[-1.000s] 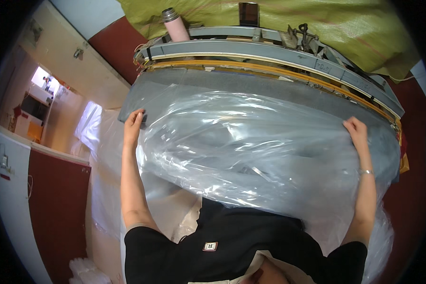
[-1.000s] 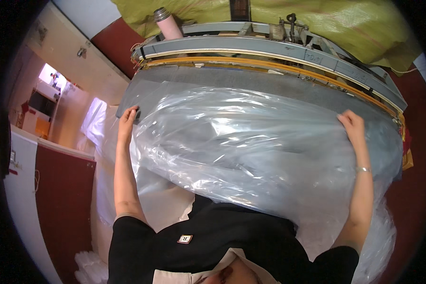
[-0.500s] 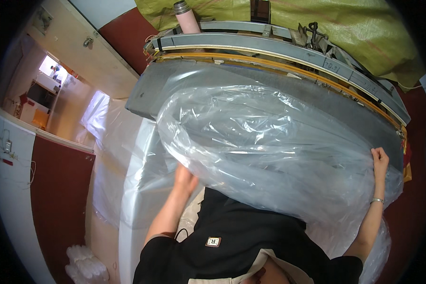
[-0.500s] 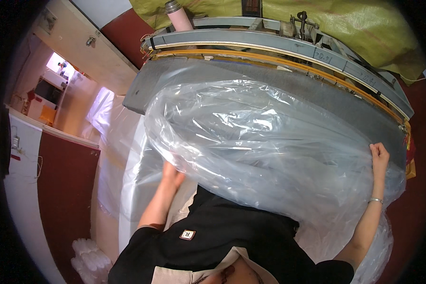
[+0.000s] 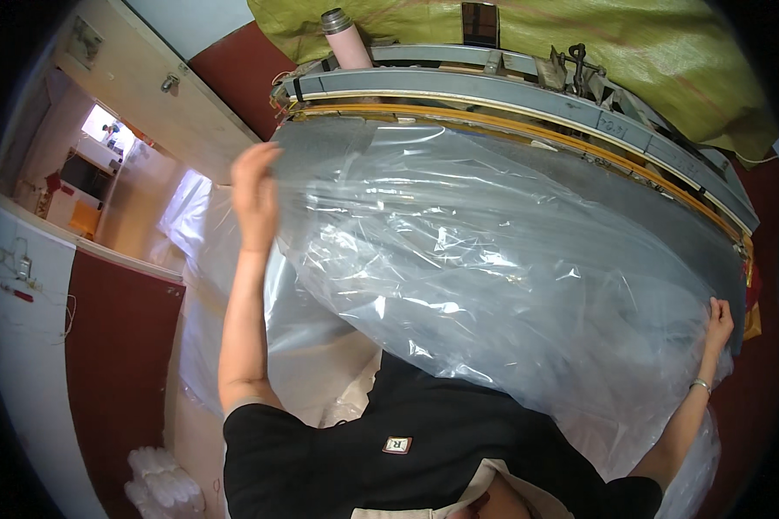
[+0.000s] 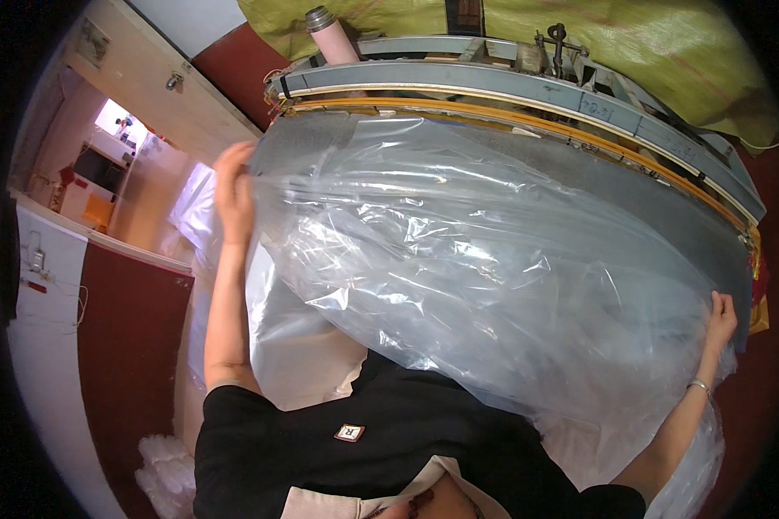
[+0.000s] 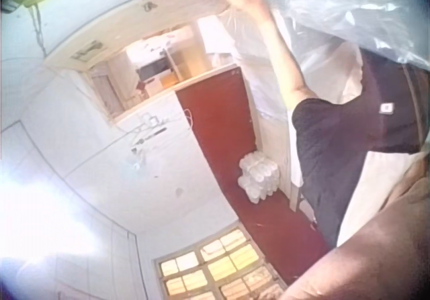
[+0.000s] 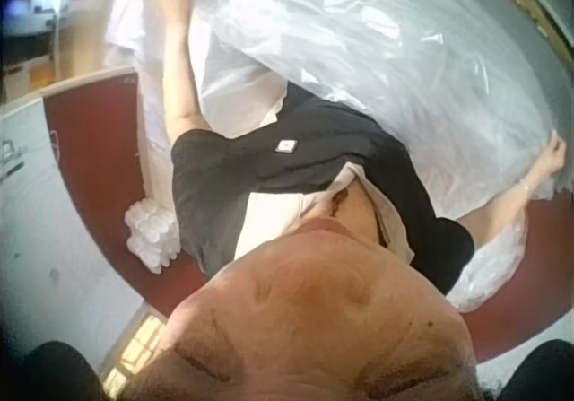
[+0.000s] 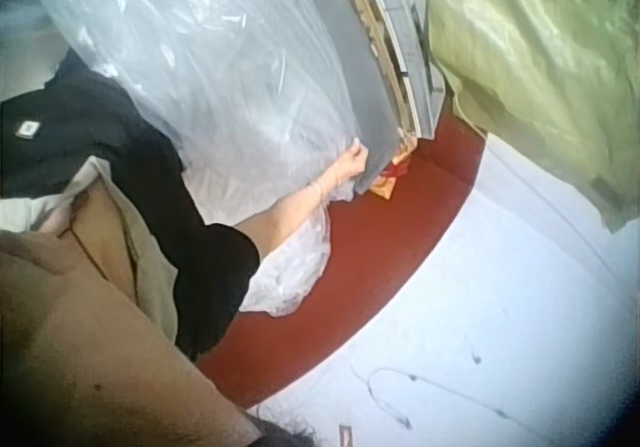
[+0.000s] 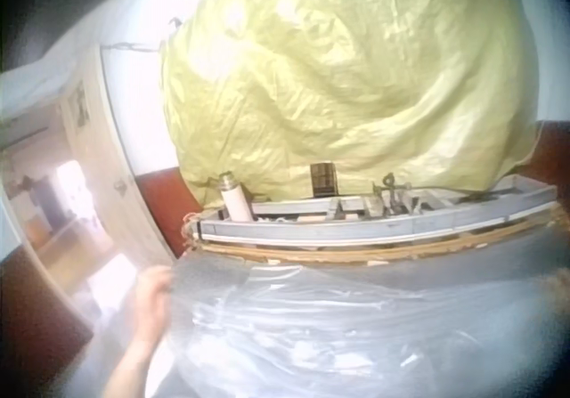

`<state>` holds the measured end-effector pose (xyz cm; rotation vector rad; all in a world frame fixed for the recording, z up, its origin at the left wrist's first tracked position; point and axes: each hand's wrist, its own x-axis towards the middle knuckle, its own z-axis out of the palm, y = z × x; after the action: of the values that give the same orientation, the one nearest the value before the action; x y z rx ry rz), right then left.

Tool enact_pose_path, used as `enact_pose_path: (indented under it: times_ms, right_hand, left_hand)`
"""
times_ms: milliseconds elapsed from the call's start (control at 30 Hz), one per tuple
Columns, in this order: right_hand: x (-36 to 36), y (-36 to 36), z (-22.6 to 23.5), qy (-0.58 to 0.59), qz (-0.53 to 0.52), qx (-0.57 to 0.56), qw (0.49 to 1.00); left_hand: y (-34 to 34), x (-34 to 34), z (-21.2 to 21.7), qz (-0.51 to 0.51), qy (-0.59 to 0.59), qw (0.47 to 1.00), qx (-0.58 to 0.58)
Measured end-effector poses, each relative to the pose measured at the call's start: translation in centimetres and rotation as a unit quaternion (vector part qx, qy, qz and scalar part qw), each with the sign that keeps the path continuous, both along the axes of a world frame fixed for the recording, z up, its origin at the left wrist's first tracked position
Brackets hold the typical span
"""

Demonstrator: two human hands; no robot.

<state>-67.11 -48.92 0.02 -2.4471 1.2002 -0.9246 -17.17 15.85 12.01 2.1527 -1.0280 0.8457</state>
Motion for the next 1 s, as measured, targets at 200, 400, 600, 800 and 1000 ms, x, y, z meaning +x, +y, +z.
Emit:
enact_pose_path:
  times_ms: [200, 400, 600, 800, 1000]
  right_hand:
    - [0.4, -0.2, 0.0, 0.0, -0.009, -0.004, 1.0]
    - [0.3, -0.2, -0.3, -0.007, 0.0, 0.013, 1.0]
    - [0.0, -0.8, -0.8, -0.006, -0.023, 0.009, 1.0]
    - [-0.7, -1.1, -1.0, -0.026, -0.025, -0.002, 0.999]
    - [-6.4, -0.2, -0.8, -0.048, 0.002, 0.041, 0.998]
  left_hand:
    - [-1.7, -0.9, -5.9, -0.181, 0.116, 0.933, 0.288]
    - [-4.3, 2.8, -4.3, -0.088, 0.149, 0.969, 0.178]
    - [-5.2, 7.1, -4.4, -0.141, 0.278, 0.936, 0.162]
    - [-13.9, 9.3, -6.6, 0.035, 0.159, 0.987, -0.005]
    - [-14.5, 7.0, -10.7, -0.125, 0.071, 0.989, 0.033]
